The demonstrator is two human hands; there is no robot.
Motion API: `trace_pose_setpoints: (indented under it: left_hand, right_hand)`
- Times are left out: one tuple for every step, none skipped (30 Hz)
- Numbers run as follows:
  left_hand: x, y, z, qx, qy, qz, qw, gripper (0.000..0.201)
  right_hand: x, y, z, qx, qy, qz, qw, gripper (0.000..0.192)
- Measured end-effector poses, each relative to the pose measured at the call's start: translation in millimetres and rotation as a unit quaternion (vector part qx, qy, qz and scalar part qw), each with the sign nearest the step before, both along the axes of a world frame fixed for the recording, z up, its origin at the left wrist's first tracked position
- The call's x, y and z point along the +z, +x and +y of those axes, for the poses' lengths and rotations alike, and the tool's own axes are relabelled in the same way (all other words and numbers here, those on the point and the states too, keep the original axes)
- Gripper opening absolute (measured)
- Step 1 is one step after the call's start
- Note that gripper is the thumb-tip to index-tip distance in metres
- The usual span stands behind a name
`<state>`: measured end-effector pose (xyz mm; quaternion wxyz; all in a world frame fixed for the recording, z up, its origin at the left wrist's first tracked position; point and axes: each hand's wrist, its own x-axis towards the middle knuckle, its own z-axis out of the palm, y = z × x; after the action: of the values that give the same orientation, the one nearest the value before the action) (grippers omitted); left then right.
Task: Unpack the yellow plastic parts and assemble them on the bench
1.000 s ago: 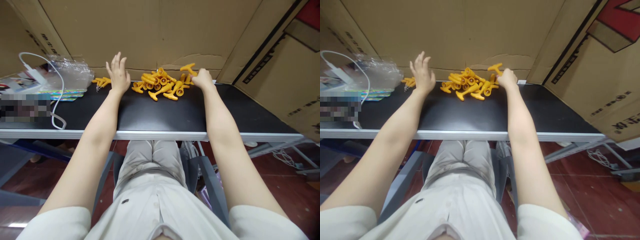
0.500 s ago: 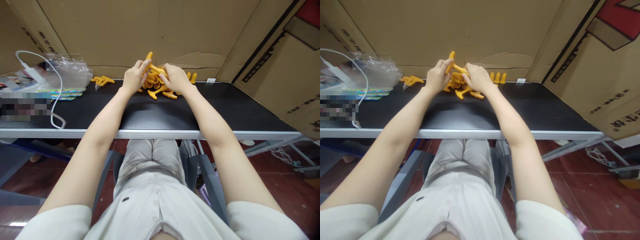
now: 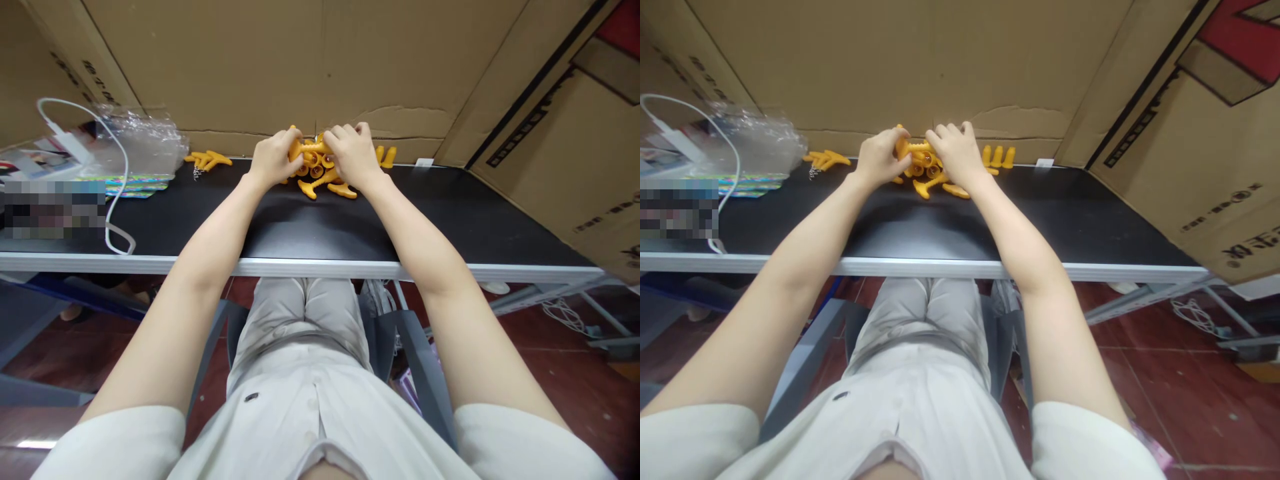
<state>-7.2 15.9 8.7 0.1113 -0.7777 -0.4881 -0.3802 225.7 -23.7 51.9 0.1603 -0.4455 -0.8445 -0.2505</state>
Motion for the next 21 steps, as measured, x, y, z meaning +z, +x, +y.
trace_pose_setpoints:
  left_hand:
    - [0.0, 0.9, -0.6, -0.003, -0.004, -0.003, 1.000, 0.042]
    - [0.4, 1.7, -1.8, -0.006, -0.009, -0.006, 1.000, 0.041]
    - [1.1, 2.3, -3.5, -0.010, -0.013, -0.010, 1.000, 0.040]
    - [1.9, 2.7, -5.3, -0.011, -0.017, -0.013, 1.000, 0.039]
    - [2.7, 2.9, -7.1, -0.010, -0.020, -0.014, 1.000, 0.040]
    - [3.6, 3.0, -8.8, -0.005, -0.024, -0.013, 1.000, 0.040]
    - [4.4, 3.0, -10.3, 0.001, -0.028, -0.010, 1.000, 0.041]
    - [5.1, 3.1, -11.4, 0.009, -0.033, -0.007, 0.999, 0.042]
    - [5.7, 3.1, -12.2, 0.015, -0.037, -0.005, 0.999, 0.042]
    - [6.1, 3.2, -12.7, 0.019, -0.040, -0.005, 0.999, 0.043]
    - [6.5, 3.3, -13.0, 0.021, -0.043, -0.006, 0.999, 0.042]
    - [6.8, 3.4, -13.1, 0.022, -0.046, -0.007, 0.999, 0.041]
    - [7.0, 3.6, -13.2, 0.022, -0.051, -0.009, 0.998, 0.041]
    - [7.1, 3.8, -13.3, 0.022, -0.056, -0.010, 0.998, 0.040]
    - [7.3, 4.1, -13.4, 0.022, -0.061, -0.010, 0.998, 0.040]
    - [7.3, 4.5, -13.4, 0.023, -0.065, -0.008, 0.998, 0.039]
    - [7.3, 4.9, -13.5, 0.024, -0.066, -0.005, 0.998, 0.039]
    - [7.3, 5.4, -13.5, 0.025, -0.066, -0.003, 0.998, 0.038]
    - [7.3, 6.1, -13.4, 0.025, -0.065, -0.001, 0.998, 0.038]
    - [7.4, 6.9, -13.2, 0.023, -0.065, -0.001, 0.998, 0.037]
    - [7.5, 7.9, -13.0, 0.019, -0.066, -0.002, 0.998, 0.036]
  right_hand:
    - [3.0, -1.6, -4.6, -0.007, 0.002, -0.005, 1.000, 0.046]
    - [5.5, -3.0, -8.5, -0.008, 0.005, -0.004, 1.000, 0.049]
    - [7.3, -4.0, -11.4, -0.006, 0.007, 0.001, 1.000, 0.051]
    - [8.4, -4.4, -13.3, -0.007, 0.006, 0.006, 1.000, 0.051]
    - [8.7, -4.3, -14.0, -0.011, 0.003, 0.009, 1.000, 0.050]
    - [8.2, -3.6, -13.7, -0.012, -0.005, 0.008, 1.000, 0.047]
    - [6.9, -2.4, -12.4, -0.011, -0.016, 0.003, 1.000, 0.044]
    - [5.0, -0.9, -10.4, -0.006, -0.027, -0.002, 1.000, 0.043]
    - [2.6, 0.7, -7.8, 0.002, -0.037, -0.005, 0.999, 0.044]
    - [-0.1, 2.3, -4.7, 0.013, -0.043, -0.006, 0.999, 0.045]
    - [-2.9, 3.6, -1.4, 0.023, -0.046, -0.006, 0.999, 0.046]
    - [-5.5, 4.5, 1.9, 0.031, -0.045, -0.007, 0.998, 0.046]
    - [-7.7, 5.0, 4.8, 0.035, -0.042, -0.008, 0.998, 0.046]
    - [-9.3, 5.1, 7.3, 0.038, -0.037, -0.011, 0.999, 0.045]
    - [-10.2, 5.0, 9.2, 0.040, -0.032, -0.014, 0.999, 0.045]
    - [-10.6, 4.8, 10.6, 0.040, -0.025, -0.015, 0.999, 0.044]
    - [-10.5, 4.6, 11.4, 0.040, -0.018, -0.013, 0.999, 0.043]
    - [-10.1, 4.7, 11.9, 0.040, -0.010, -0.010, 0.999, 0.043]
    - [-9.6, 4.9, 12.3, 0.042, -0.003, -0.004, 0.999, 0.042]
    - [-9.2, 5.5, 12.8, 0.044, 0.005, 0.003, 0.999, 0.043]
    - [-9.0, 6.2, 13.4, 0.047, 0.012, 0.009, 0.999, 0.044]
